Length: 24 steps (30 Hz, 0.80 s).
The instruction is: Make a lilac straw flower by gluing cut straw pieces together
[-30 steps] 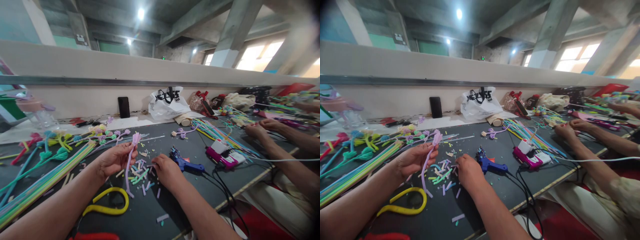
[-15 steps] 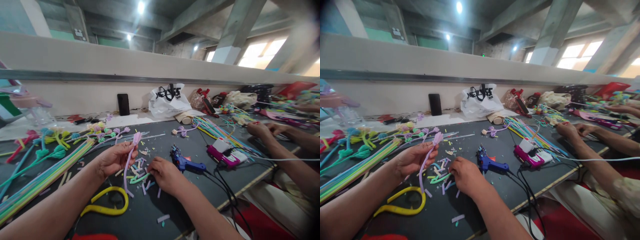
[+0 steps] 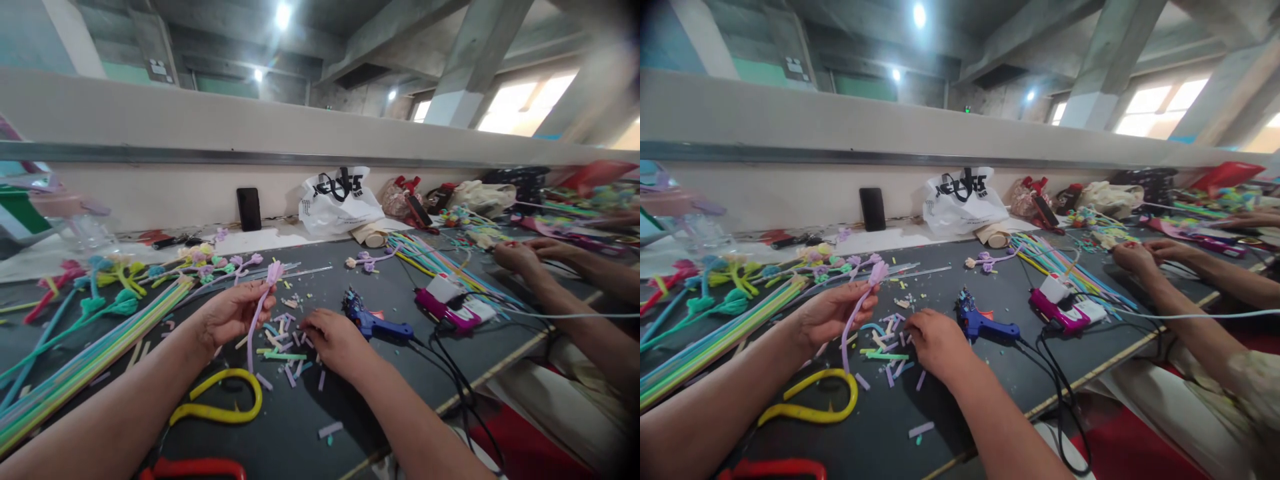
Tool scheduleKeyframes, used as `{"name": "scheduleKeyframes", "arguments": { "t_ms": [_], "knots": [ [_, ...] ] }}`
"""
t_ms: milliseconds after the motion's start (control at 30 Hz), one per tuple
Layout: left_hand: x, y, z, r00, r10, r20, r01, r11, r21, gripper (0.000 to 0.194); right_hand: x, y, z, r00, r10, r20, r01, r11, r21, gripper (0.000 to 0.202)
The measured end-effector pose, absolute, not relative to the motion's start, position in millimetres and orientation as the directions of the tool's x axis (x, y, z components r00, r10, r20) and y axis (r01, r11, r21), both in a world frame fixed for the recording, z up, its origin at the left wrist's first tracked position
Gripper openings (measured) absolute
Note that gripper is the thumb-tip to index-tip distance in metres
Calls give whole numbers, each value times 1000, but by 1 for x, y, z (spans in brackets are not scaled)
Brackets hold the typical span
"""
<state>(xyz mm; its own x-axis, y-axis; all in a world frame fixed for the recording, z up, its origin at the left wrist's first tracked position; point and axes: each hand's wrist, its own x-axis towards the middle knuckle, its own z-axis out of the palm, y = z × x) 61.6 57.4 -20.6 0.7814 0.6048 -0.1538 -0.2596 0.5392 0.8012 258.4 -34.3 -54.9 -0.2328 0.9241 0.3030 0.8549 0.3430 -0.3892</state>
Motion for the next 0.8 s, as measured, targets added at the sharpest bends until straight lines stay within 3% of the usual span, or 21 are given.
{"name": "scheduleKeyframes", "arguments": {
  "t_ms": [267,533,800],
  "knots": [
    [53,65,-11,743,644,-182,-261,529,808,8,259,-35,-57,-206,931,303,859,320,-400,19],
    [31,74,17,721,685,-104,-358,497,791,11,262,-35,-53,-166,933,320,854,299,-426,20],
    [18,78,35,694,712,-107,-352,465,812,6,242,-25,-34,-187,950,251,886,273,-375,24]
  ]
}}
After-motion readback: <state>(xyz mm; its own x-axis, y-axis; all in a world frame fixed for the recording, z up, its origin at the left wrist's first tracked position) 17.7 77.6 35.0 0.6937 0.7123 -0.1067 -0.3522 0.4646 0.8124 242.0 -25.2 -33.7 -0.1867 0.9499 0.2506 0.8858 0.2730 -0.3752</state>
